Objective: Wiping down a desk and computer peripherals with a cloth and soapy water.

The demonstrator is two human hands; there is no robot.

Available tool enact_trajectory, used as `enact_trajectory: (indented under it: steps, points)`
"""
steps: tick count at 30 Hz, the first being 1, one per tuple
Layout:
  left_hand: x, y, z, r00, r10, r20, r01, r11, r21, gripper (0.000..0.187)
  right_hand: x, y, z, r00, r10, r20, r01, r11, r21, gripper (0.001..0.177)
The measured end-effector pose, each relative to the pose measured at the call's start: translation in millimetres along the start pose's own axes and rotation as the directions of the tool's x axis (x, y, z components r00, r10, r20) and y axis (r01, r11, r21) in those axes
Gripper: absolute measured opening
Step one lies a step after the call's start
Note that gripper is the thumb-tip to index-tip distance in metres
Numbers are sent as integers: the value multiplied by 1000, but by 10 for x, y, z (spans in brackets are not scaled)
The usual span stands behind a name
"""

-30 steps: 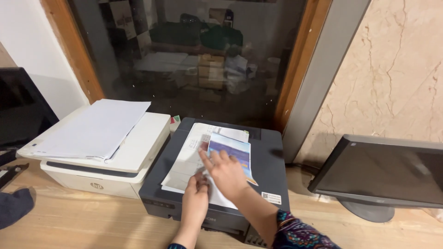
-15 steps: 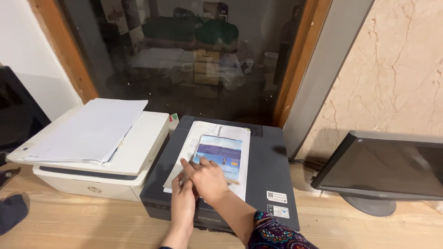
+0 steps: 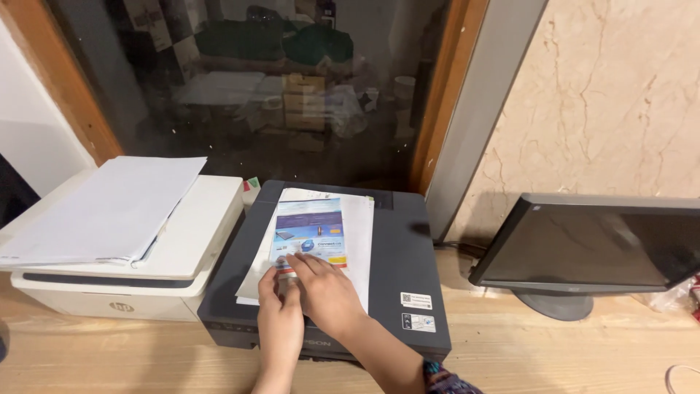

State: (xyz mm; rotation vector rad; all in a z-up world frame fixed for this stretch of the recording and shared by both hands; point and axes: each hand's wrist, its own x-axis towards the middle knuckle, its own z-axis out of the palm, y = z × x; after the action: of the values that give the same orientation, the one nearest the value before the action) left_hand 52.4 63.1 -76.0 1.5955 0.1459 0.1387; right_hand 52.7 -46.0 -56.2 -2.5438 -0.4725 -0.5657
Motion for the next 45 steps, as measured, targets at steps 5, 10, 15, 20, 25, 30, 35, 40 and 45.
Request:
enact_trajectory:
  steps: [5,10,15,20,25,30,35,40,45]
  points:
    - [-219,169,97,997,59,58,-71,968,239,56,-332,131,-246,996,68,-51,-70,997,-40,52]
    - [-379,-35,298,954,253,163,-293,906,306,56,-676,201,-586,969,217,-116,-216,976,26,41]
    - [-596,-69,471,877,388,285,-478,770,422,54,-1032,348,-878,918,355,-176,-369,928,-51,14]
    - [-861,-167,687,830,429,357,-553,719,421,57,-1505,582,-1039,908,340,-245,-361,932,-46,21]
    - [-1187,-221,918,814,406,415,-567,712,415,57,-1909,693,-1317,872,420,-253,-441,897,-30,29]
    - [-1545,-140,1172,846,270,459,-488,739,465,61,-2400,946,-1551,856,451,-252,-477,877,-50,26]
    - [-1924,-129,1494,812,249,528,-521,717,463,61,-2823,1158,-1903,795,548,-261,-579,813,-57,25]
    - [-2289,-198,1865,758,313,572,-595,690,411,61,-3216,1396,-2231,756,593,-276,-629,776,-56,26]
    - [-2628,-208,2173,688,336,643,-672,631,388,59,-3569,1578,-2521,761,589,-272,-630,772,-89,25]
